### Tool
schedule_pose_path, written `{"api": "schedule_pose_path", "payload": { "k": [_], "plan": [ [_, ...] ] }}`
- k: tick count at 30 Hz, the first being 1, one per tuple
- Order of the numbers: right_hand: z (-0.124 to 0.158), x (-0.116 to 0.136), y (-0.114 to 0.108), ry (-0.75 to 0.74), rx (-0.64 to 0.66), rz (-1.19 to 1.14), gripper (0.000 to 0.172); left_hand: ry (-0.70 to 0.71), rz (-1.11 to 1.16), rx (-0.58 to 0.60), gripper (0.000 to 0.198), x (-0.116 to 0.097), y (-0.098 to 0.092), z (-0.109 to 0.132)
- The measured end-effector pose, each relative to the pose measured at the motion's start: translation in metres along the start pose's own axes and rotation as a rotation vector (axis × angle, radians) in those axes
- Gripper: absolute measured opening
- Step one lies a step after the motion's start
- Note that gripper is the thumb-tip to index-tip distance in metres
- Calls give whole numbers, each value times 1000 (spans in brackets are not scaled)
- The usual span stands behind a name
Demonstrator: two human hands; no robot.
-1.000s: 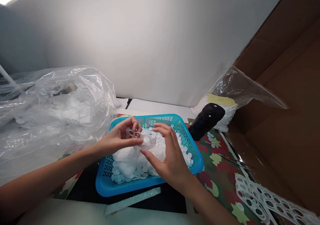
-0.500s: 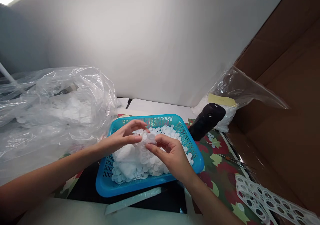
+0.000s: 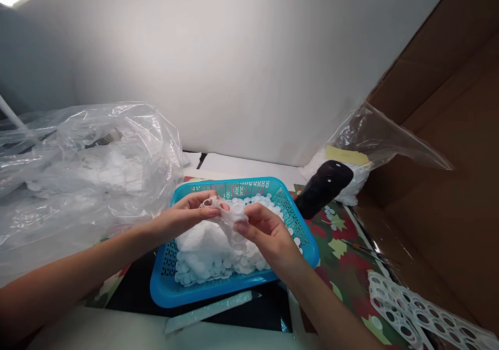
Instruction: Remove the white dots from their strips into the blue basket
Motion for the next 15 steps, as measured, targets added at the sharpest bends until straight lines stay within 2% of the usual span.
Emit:
{"api": "schedule_pose_path", "payload": {
  "k": [3,8,11,15],
  "plan": [
    [3,2,7,11,96,-29,8,28,85,17,14,-2,2,1],
    [3,4,8,-54,142,-97,6,26,200,34,14,-3,5,0],
    [1,5,7,-102,114,-137,11,13,251,7,16,-3,3,0],
    [-2,2,3,-69,14,-212,13,-29,293,-51,18,-1,1,-2]
  ]
}}
Point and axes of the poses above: each hand's wrist, its own z-axis away from the middle knuckle, its own y-axis out of the palm, x = y × z, the point moved 7 cm from there along -z, towards the middle knuckle
